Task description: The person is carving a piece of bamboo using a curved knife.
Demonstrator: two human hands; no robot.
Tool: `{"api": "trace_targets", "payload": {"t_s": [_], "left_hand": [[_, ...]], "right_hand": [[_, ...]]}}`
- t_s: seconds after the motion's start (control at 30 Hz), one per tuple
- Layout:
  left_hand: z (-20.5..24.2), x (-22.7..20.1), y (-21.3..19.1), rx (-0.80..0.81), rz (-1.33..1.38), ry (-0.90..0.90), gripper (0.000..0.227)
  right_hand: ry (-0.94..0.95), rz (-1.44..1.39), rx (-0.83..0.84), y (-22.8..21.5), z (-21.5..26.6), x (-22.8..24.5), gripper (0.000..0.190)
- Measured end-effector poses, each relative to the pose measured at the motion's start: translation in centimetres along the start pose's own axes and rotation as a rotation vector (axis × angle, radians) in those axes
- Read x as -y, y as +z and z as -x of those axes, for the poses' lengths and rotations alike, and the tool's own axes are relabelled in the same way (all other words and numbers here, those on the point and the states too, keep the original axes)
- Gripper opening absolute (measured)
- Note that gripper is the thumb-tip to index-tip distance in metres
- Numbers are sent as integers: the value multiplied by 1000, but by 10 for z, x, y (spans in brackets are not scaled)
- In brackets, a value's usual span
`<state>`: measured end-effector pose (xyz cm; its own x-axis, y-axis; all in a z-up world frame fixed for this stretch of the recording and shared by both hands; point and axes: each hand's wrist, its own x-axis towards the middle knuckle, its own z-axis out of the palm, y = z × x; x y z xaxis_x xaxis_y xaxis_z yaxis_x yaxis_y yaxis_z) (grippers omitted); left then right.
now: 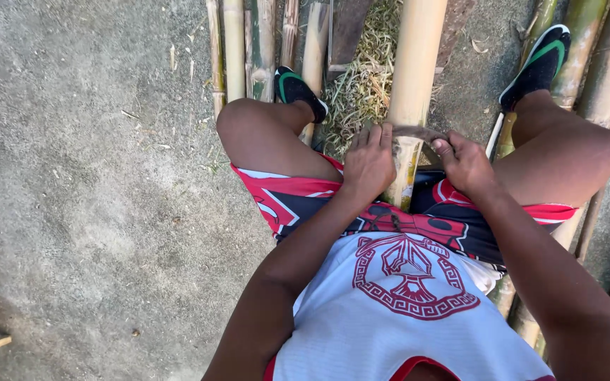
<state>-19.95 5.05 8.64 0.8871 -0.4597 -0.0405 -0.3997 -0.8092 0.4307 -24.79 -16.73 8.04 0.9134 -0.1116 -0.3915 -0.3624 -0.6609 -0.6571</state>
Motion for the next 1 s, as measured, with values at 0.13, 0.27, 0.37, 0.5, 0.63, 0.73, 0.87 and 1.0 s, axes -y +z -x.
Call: {"api": "trace_targets", "payload": {"t_s": [0.13,0.27,0.37,0.5,0.63,0.73,0.87,1.0], "left_hand": [[-1,-6,-24,55,44,-29,58],[-26,10,-3,135,128,-77,65],[-57,27,15,125,86,-30,65],[-105,35,11,80,79,-38,68],[-107,45,30,50,17,-60,67],[-81,37,26,92,78,-66,62],[-41,21,5,27,140,-14,57],[-18,18,6,-24,106,22,55]], "right_hand": [[118,-32,100,-4,-1,-1,35],[67,-24,103,-21,-27,19,33],[16,136,-10,-23,-51,23,42],[13,160,-136,-27,-82,33,36],[-161,140,-271,-17,-83,23,32],[-38,160,-209,-14,-60,24,34],[-104,222,-213,-2,-28,11,34],[-64,176,-164,2,-11,12,35]]}}
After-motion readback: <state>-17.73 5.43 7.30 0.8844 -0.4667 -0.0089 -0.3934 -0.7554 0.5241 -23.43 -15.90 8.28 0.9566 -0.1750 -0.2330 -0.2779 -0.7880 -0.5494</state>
